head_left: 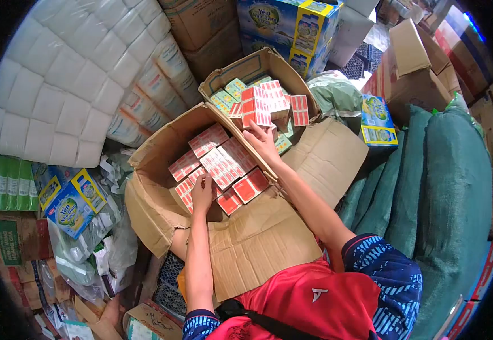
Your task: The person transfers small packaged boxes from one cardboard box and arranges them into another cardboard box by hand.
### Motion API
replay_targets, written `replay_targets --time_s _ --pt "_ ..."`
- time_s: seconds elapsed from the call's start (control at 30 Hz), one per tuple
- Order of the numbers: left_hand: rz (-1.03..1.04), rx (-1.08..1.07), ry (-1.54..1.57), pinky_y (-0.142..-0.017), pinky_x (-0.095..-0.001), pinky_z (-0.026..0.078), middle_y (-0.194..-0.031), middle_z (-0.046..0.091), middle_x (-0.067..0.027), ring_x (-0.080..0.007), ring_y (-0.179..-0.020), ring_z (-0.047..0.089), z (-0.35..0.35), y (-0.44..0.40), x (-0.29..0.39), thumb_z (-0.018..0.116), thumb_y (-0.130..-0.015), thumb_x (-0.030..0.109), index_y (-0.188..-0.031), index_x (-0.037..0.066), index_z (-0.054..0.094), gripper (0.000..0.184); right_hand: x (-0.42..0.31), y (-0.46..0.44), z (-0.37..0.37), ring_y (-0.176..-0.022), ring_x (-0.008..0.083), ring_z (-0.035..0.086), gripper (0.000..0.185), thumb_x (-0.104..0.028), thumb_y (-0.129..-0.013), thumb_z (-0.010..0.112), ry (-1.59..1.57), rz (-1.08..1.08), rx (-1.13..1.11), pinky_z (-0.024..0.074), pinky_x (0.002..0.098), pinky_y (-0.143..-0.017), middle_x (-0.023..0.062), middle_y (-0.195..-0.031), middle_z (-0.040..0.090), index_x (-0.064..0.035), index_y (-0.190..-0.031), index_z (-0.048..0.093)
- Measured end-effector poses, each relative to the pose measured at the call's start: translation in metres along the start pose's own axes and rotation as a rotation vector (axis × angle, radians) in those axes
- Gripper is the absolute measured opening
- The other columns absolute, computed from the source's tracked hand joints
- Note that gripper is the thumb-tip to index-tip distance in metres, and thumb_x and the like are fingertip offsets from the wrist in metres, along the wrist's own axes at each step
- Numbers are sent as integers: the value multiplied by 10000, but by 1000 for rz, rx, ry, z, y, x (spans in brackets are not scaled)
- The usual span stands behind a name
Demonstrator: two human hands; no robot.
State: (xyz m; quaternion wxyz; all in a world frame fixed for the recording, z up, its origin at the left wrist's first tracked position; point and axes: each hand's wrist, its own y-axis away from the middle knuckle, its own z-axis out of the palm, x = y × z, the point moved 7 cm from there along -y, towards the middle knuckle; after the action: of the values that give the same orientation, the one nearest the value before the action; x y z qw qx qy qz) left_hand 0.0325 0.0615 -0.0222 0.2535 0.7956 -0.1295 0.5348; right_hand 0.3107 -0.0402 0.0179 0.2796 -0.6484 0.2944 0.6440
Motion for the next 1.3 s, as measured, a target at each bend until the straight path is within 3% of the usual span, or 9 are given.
replay_targets --time_s 0.1,0.23,0.37,0.53,0.63,0.73,0.9,1.1,1.3 --pt "-2 1 6 -503 -259 437 -711 627 -28 -86 -568 558 0 0 3 564 -996 337 -1108 56 647 314 -21 8 -14 -1001 168 583 589 -321 -872 743 11 76 99 491 301 -920 178 -1445 264 -189 -1411 546" --pt "-4 23 11 -506 -260 439 -706 621 -25 -86 -562 555 0 0 5 564 -995 341 -1107 57 647 316 -50 11 -41 -707 64 462 467 -294 -832 792 -80 -37 372 485 247 -771 137 -1281 409 -222 -1274 660" --pt "19 28 -48 -516 -264 443 -698 617 -22 -90 -565 559 0 -4 0 564 -995 342 -1114 48 648 328 -21 15 -64 -794 100 498 335 -215 -807 819 96 -293 639 471 236 -735 133 -1213 481 -195 -1127 721" --pt "44 59 -92 -567 -280 473 -754 670 -50 -115 -608 605 -1 8 20 573 -984 358 -1120 49 653 347 -33 9 -77 -934 133 496 669 -225 -695 902 -131 -90 797 457 274 -733 88 -1055 482 -67 -1092 388" --pt "45 192 -293 -685 -319 520 -816 722 -108 -194 -724 688 -14 14 29 590 -949 411 -1092 47 678 401 -52 9 -81 -881 148 550 754 -140 -712 869 -617 221 683 496 297 -667 110 -1088 549 -60 -1223 320" --pt "-13 342 -421 -703 -330 526 -775 719 -105 -186 -723 686 -26 17 43 564 -957 390 -1048 53 704 376 -109 10 -69 -727 99 565 781 -111 -761 809 -705 -31 494 447 210 -565 49 -1021 596 -77 -1345 291" --pt "25 257 347 -616 -269 510 -804 700 -91 -141 -678 635 -33 -7 19 454 -988 485 -1124 27 653 518 -186 44 -28 -774 19 500 881 -116 -778 757 -650 -96 7 360 167 -546 26 -1125 550 -104 -1483 229" --pt "-120 -52 1245 -790 -365 540 -1067 673 -121 -196 -903 651 -20 18 63 368 -927 713 -1238 54 575 757 -174 88 64 -998 227 619 859 -99 -726 766 115 -506 -401 520 352 -814 137 -1138 570 -57 -1453 311" --pt "-51 290 1061 -855 -346 535 -1105 674 -35 -171 -971 664 -43 1 21 611 -944 425 -1152 95 615 391 -101 117 109 -919 162 612 672 -97 -803 749 85 -336 -759 555 303 -763 97 -1185 552 -61 -1408 458"
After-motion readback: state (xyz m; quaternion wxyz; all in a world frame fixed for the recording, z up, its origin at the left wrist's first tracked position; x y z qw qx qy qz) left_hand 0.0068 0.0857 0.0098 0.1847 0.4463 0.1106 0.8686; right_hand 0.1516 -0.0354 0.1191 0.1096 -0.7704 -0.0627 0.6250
